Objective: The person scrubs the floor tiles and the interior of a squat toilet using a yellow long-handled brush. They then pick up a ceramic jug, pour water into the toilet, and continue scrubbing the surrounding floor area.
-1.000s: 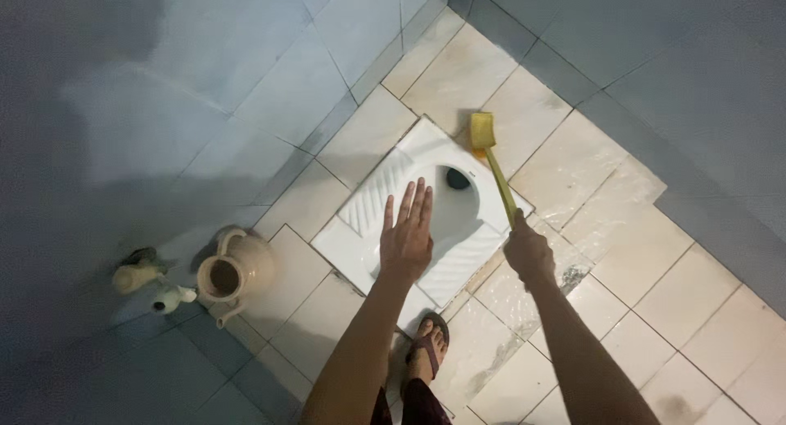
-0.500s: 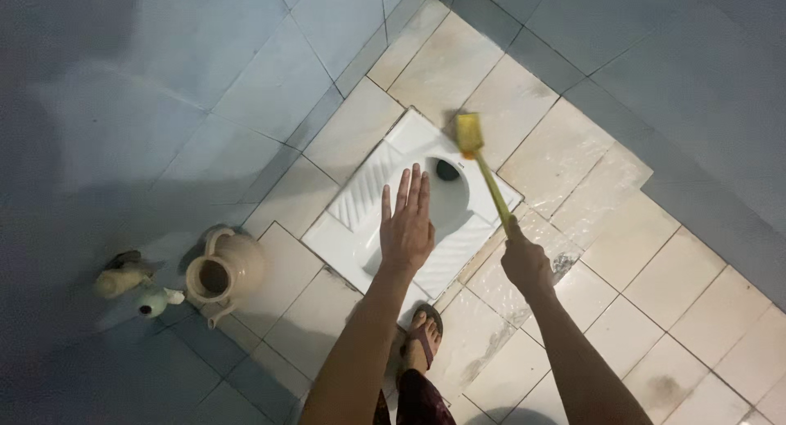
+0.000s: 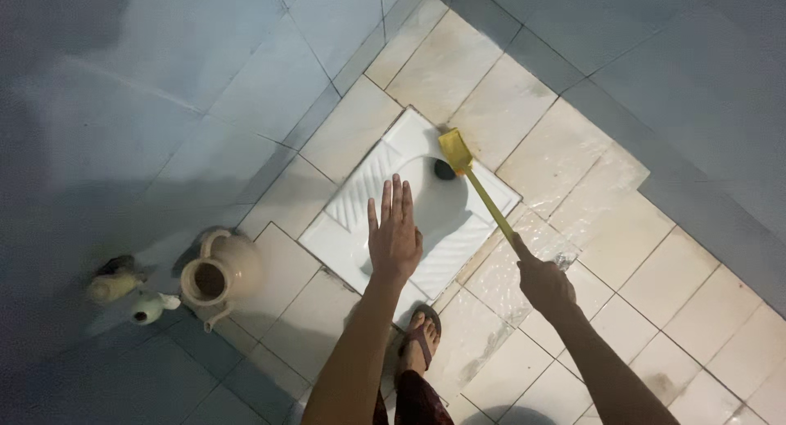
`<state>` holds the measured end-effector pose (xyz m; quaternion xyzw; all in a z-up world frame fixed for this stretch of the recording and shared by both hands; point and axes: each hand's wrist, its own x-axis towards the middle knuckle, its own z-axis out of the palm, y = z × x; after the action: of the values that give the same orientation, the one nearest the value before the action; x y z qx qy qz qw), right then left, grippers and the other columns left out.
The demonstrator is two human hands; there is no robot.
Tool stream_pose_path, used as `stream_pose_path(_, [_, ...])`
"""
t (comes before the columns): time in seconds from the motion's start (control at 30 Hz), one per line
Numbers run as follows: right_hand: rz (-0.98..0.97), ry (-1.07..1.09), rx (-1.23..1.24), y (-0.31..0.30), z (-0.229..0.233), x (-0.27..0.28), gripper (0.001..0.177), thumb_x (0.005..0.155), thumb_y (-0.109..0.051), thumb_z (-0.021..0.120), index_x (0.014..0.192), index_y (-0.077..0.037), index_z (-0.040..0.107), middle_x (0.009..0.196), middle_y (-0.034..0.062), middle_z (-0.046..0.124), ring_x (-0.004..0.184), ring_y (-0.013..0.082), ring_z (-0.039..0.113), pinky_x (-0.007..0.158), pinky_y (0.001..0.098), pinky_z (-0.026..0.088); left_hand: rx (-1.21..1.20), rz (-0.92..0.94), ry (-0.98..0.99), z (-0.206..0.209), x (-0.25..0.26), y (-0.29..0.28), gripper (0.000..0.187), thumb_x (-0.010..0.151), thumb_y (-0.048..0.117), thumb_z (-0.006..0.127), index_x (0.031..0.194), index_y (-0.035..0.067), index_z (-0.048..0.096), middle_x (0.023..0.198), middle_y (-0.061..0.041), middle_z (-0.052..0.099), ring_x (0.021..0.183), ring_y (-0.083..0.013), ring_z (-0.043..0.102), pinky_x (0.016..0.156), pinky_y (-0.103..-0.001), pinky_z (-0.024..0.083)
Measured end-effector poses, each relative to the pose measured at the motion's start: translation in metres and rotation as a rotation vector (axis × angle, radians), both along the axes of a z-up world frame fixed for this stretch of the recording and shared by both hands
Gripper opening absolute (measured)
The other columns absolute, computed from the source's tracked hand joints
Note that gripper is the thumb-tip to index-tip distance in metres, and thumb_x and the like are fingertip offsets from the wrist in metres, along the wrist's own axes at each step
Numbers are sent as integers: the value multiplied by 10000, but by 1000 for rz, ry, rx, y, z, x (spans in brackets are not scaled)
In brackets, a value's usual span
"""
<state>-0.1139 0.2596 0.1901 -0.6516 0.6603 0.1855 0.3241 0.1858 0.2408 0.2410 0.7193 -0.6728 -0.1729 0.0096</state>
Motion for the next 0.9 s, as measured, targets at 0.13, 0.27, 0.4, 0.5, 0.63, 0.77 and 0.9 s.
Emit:
stream_pose_path(0.13, [8,-104,8,-37,-12,21,687,986,-312,535,1588,-447,232,892,265,721,831,474,720,795,606,568,17,-13,-106,-10,5,-1,862,877,187,574,1623,45,166,1724,-110,89,1585,-253,88,1263,-528,92])
stream_pose_path(0.27, [82,-58,-30,-88,-30,67,668,995,-308,549,1596,-439,286,1018,259,716,949,463,702,841,580,563,41,-7,-110,-9,10,-2,856,886,218,567,1617,58,152,1720,-93,80,1586,-240,86,1264,-517,96])
stream_pose_path(0.4, [69,-123,15,-112,-46,103,635,1007,-301,542,1585,-421,307,1022,267,713,965,450,714,837,556,589,108,5,-71,-7,14,-3,888,875,237,584,1622,59,138,1720,-94,65,1583,-233,75,1264,-520,93])
stream_pose_path(0.5, [115,-203,-40,-102,-46,96,660,998,-291,562,1600,-393,310,995,263,732,935,459,720,840,561,581,53,-14,-128,-5,16,-6,869,891,244,581,1610,27,143,1707,-132,81,1575,-260,75,1263,-532,100])
stream_pose_path(0.63, [192,-110,48,-81,-21,78,683,989,-308,551,1592,-465,272,985,247,725,935,438,718,834,568,580,55,10,-104,2,17,-2,867,886,223,585,1623,63,156,1727,-95,84,1594,-240,75,1266,-519,106])
stream_pose_path(0.77, [161,76,83,-91,-11,50,602,1051,-368,480,1595,-504,263,960,247,726,875,387,758,783,530,619,39,-24,-122,0,15,1,867,872,220,586,1611,54,164,1713,-101,87,1581,-242,82,1256,-527,106])
stream_pose_path(0.9, [6,-134,12,-93,-32,70,500,1035,-442,485,1527,-386,423,874,238,699,813,455,713,672,557,593,42,-59,-195,-6,20,6,862,879,203,577,1629,68,175,1718,-92,103,1569,-231,103,1261,-516,101])
